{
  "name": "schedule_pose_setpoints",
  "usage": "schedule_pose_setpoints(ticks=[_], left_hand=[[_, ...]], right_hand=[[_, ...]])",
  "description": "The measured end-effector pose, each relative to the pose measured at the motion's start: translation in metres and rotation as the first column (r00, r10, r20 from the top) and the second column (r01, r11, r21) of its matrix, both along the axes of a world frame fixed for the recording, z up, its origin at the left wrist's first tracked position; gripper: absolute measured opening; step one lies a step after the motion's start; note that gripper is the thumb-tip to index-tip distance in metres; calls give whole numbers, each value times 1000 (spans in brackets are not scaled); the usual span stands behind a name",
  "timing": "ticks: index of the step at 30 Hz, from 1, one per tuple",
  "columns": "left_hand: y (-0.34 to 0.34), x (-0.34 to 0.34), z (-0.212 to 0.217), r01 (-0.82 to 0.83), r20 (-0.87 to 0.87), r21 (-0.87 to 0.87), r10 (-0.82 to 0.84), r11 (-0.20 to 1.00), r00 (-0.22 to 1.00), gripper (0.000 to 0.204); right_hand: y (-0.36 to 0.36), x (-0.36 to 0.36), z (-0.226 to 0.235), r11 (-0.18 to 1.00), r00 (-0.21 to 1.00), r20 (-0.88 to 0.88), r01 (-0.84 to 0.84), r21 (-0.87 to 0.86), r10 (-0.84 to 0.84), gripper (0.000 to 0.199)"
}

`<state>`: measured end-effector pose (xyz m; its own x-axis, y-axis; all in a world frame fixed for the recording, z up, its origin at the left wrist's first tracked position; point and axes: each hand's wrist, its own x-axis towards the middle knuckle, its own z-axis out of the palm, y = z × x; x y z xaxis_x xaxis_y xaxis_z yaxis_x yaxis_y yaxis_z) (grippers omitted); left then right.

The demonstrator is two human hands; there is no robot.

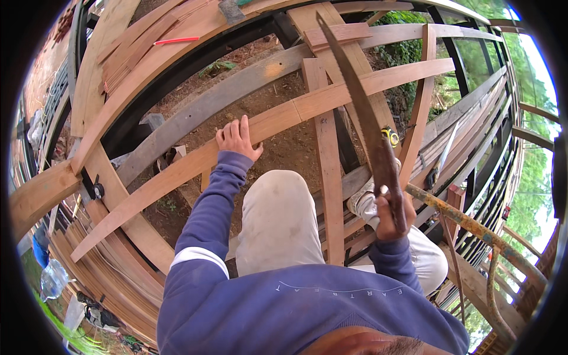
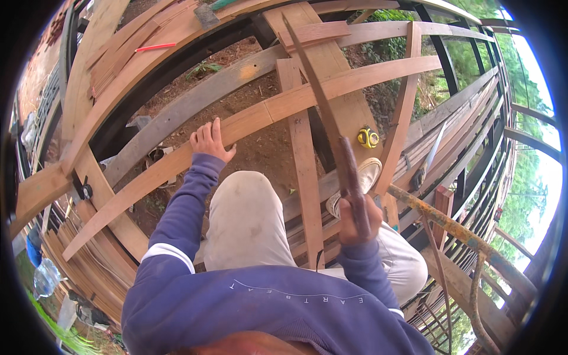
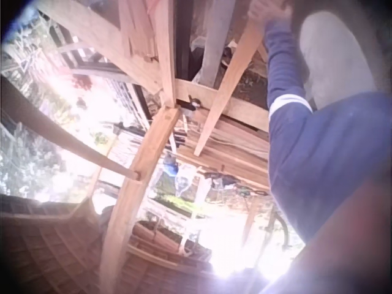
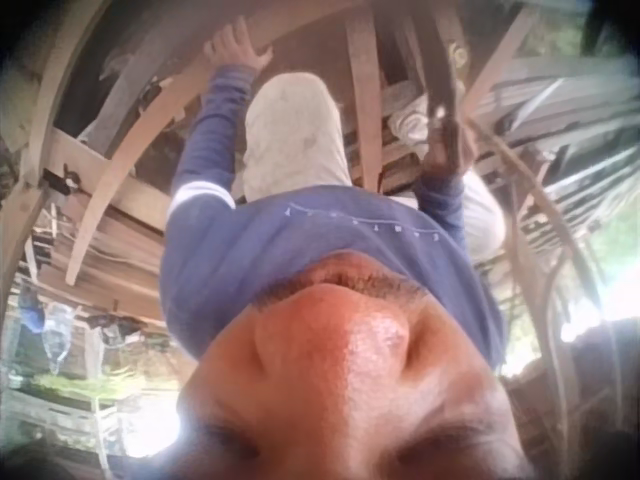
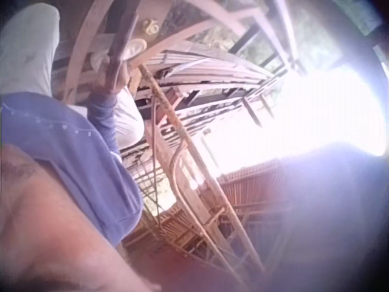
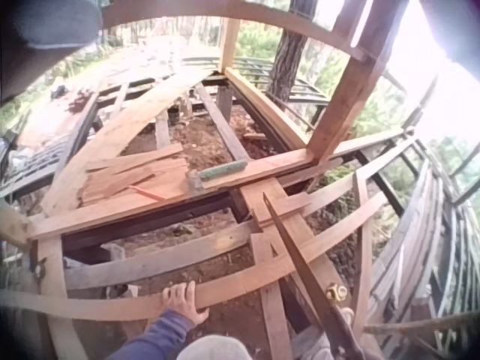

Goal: The person uses a hand saw to cut a wooden plank on a partially built wooden frame. After cutting, the person lifts and positions a long wooden beam into the structure with assistance from other workers.

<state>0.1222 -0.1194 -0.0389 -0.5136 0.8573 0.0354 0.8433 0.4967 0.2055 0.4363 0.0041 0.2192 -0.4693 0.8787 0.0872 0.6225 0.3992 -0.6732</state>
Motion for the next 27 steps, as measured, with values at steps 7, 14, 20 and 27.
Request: schedule_pose_setpoints(ticks=[7,14,20,27], left_hand=[[62,-69,55,323,516,-638,77,699,853,92],[11,-9,20,73,82,-223,-56,972,995,92],[-8,4,6,37,-41,-83,-41,996,998,96],[5,-16,16,69,93,-142,-56,988,994,87]], right_hand=[[13,50,51,976,985,50,172,-137,-166,10],[6,42,19,930,953,-61,275,-244,-297,14],[4,35,18,937,963,-10,258,-235,-268,14],[-5,15,33,912,953,-37,276,-302,-301,12]])
